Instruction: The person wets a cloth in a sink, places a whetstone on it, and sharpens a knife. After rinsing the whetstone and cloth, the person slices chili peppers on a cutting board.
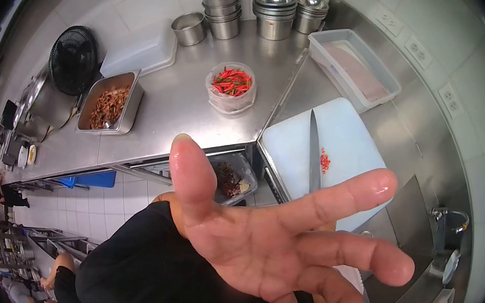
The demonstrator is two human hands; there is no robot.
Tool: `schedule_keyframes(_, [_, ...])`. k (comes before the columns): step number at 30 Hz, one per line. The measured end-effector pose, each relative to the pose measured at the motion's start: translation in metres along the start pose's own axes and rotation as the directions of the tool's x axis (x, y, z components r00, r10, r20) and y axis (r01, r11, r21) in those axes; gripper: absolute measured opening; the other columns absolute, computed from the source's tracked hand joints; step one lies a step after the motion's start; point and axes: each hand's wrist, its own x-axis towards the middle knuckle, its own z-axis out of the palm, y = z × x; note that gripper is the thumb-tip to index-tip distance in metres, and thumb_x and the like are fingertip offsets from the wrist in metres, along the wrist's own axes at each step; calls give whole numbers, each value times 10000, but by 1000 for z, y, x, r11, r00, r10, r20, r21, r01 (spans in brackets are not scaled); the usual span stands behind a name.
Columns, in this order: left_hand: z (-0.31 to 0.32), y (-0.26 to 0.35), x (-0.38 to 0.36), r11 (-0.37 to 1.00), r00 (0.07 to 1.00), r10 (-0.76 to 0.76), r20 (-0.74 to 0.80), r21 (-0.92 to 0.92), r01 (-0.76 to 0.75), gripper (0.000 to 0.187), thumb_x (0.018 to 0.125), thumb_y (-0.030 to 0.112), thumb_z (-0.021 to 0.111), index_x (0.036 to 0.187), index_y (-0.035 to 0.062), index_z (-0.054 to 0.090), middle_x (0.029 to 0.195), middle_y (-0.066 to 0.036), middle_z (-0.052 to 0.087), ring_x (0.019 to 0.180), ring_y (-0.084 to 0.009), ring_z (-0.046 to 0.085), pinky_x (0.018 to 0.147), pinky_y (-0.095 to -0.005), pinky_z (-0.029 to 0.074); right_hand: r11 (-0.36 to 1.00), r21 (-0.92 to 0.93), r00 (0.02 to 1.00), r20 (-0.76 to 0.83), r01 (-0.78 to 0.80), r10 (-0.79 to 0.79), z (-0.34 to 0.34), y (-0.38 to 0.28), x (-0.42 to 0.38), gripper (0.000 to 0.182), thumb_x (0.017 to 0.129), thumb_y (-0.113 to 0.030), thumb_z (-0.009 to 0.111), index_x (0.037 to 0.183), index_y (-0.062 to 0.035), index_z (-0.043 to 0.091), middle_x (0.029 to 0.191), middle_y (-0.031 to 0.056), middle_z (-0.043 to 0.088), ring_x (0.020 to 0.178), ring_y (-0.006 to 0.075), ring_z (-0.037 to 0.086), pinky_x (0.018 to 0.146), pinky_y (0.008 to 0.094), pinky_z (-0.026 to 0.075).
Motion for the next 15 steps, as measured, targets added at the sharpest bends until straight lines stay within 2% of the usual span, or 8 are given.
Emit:
schedule_keyframes(7, [22, 17, -2, 997, 997, -45, -60, 53, 48, 1268, 703, 957, 357, 1604, 180, -81, 1549, -327, 196, 1354, -464, 401, 868, -549, 578, 1000, -15, 1000, 1, 5, -5, 3, -4, 2, 471, 993, -370, 573, 1270, -6, 461, 867, 337, 656, 844, 538, 630, 707, 580, 480])
schedule_keyframes(15, [27, 27, -10, 999, 998, -38, -53, 8, 38, 1192, 765, 902, 375, 1606, 177, -57, 1510, -313, 272, 1307, -434, 455, 841, -509, 588, 999, -29, 1000, -15, 13, -14, 6, -11, 4, 475, 995, -368, 573, 1280, -5, 461, 857, 333, 657, 835, 536, 631, 700, 575, 480])
